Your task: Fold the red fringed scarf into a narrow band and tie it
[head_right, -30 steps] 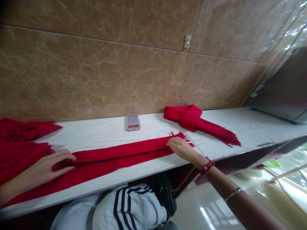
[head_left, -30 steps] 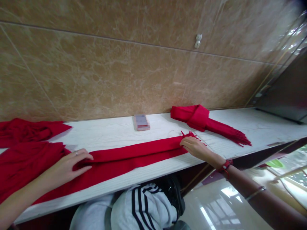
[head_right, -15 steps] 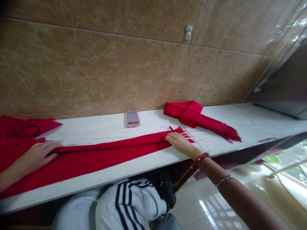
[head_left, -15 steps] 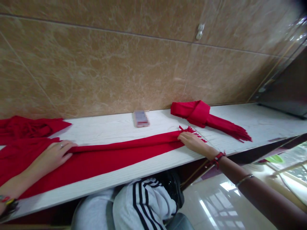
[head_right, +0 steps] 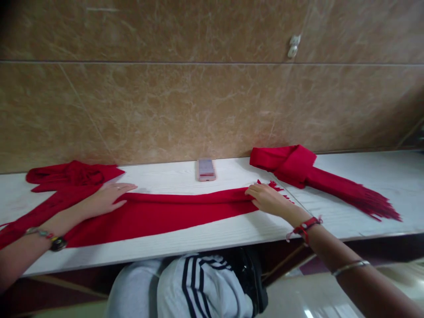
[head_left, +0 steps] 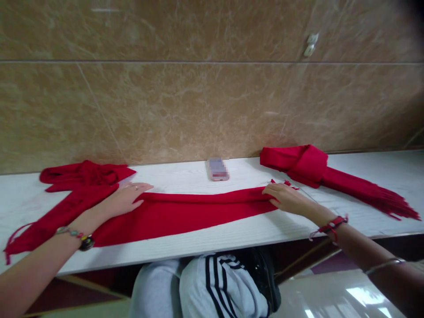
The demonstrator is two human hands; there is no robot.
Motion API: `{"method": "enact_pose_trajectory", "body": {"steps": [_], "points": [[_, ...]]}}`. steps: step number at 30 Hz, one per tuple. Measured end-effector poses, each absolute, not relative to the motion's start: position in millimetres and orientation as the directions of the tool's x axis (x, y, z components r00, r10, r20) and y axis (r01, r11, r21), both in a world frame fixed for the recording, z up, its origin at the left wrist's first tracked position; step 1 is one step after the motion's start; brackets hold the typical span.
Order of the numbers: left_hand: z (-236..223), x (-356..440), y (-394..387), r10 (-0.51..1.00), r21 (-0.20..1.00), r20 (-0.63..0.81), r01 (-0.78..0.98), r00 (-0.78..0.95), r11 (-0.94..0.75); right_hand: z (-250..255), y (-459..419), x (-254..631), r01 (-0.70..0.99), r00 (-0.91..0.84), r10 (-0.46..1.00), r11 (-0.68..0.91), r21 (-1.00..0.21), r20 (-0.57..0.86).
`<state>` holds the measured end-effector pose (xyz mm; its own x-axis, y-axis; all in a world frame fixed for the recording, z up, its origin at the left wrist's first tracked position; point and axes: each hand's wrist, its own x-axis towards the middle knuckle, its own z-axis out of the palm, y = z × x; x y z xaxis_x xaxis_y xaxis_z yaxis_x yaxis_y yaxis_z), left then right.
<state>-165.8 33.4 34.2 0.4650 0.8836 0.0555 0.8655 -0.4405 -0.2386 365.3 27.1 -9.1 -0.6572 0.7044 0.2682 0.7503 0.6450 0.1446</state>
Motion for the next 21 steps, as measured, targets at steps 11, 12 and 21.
{"method": "enact_pose_trajectory", "body": {"steps": [11, 12, 21], "points": [[60, -147, 35, 0.835, -0.166, 0.047, 0.828, 0.549, -0.535, -7, 35, 360, 0.733, -0.62, 0.615, 0.675, 0.081, 0.487], [60, -149, 28, 0.828, -0.16, 0.116, 0.833, 0.549, -0.529, -8, 32, 362, 0.743, -0.594, 0.599, 0.665, 0.08, 0.537], [2, -146, -25, 0.71, -0.277, 0.143, 0.717, 0.69, -0.64, -20, -13, 370, 0.649, -0.733, 0.527, 0.732, 0.209, 0.431]]}}
